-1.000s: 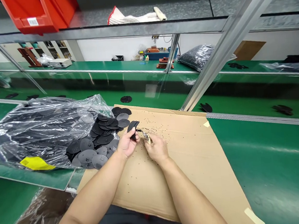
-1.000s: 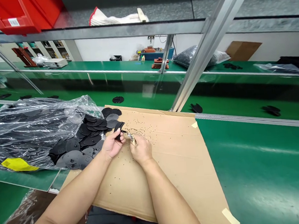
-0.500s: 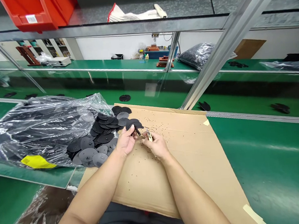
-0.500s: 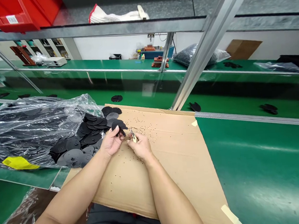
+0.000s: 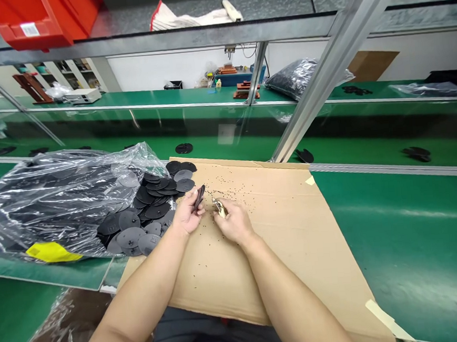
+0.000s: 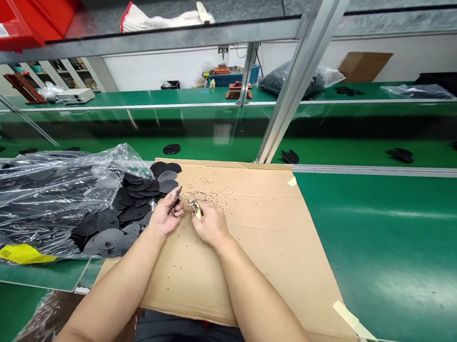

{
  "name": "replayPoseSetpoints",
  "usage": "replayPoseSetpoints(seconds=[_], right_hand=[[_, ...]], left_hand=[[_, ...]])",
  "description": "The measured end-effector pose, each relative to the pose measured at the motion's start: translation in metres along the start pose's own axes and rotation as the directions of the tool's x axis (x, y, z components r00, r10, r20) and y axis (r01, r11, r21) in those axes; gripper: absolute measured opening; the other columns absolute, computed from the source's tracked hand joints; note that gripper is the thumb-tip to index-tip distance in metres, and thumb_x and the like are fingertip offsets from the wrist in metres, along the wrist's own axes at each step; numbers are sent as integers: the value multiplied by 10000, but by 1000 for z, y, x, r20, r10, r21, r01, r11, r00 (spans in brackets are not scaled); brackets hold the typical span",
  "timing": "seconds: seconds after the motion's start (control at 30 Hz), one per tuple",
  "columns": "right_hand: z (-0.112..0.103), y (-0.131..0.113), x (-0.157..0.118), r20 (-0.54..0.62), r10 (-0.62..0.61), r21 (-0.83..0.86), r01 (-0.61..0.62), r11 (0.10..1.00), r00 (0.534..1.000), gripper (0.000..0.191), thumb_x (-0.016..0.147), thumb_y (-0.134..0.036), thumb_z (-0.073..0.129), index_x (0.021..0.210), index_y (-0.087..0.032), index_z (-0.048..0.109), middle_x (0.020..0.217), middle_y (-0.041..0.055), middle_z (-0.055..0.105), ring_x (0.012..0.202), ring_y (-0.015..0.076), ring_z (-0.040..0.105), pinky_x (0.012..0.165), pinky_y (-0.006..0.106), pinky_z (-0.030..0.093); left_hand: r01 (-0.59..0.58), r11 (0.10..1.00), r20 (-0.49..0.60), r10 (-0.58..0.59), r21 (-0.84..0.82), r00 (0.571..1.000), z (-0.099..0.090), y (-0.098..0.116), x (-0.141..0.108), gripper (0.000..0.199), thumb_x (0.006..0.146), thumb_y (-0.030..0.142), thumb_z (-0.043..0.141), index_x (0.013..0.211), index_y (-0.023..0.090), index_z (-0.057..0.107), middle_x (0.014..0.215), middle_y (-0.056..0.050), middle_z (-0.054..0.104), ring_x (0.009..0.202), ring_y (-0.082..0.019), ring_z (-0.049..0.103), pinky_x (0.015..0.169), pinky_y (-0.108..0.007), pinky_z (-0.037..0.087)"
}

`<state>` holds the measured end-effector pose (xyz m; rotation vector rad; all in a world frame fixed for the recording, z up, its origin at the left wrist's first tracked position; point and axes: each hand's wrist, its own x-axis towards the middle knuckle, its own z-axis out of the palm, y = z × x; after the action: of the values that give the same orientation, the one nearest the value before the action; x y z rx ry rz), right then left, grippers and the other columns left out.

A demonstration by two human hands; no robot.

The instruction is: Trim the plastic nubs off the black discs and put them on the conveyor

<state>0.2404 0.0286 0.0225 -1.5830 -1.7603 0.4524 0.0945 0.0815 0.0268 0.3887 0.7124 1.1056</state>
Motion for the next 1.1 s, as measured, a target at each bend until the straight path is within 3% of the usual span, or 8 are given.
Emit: replayPoseSetpoints(seconds=[0.2,0.9,1.1], right_hand=[[1,-3,-4,79,-72,-229,88,970,994,398,789,-237,544,1181,-223,612,998,71,688,902,215,623,791,289,470],[-3,-6,-4,134,-79,-246,111,963,988,382,792,-236,528,1164,-253,616,987,49,694,877,210,629,744,284,459],[-9,-13,-3,221,3,-348,76,934,975,391,811,-232,501,1193,-253,585,1060,55,676,923,204,621,773,274,452]], left_hand=[[49,998,35,-50,44,998,4,0,-4,245,723,162,711,950,146,621,621,29,515,387,-25,331,346,-150,224],[61,995,43,-65,84,997,5,1,-5,209,744,144,655,952,139,630,611,17,533,378,-35,340,355,-169,242],[30,997,80,-37,77,996,1,-3,-3,268,715,167,706,961,142,601,620,39,525,376,-30,340,358,-167,264]])
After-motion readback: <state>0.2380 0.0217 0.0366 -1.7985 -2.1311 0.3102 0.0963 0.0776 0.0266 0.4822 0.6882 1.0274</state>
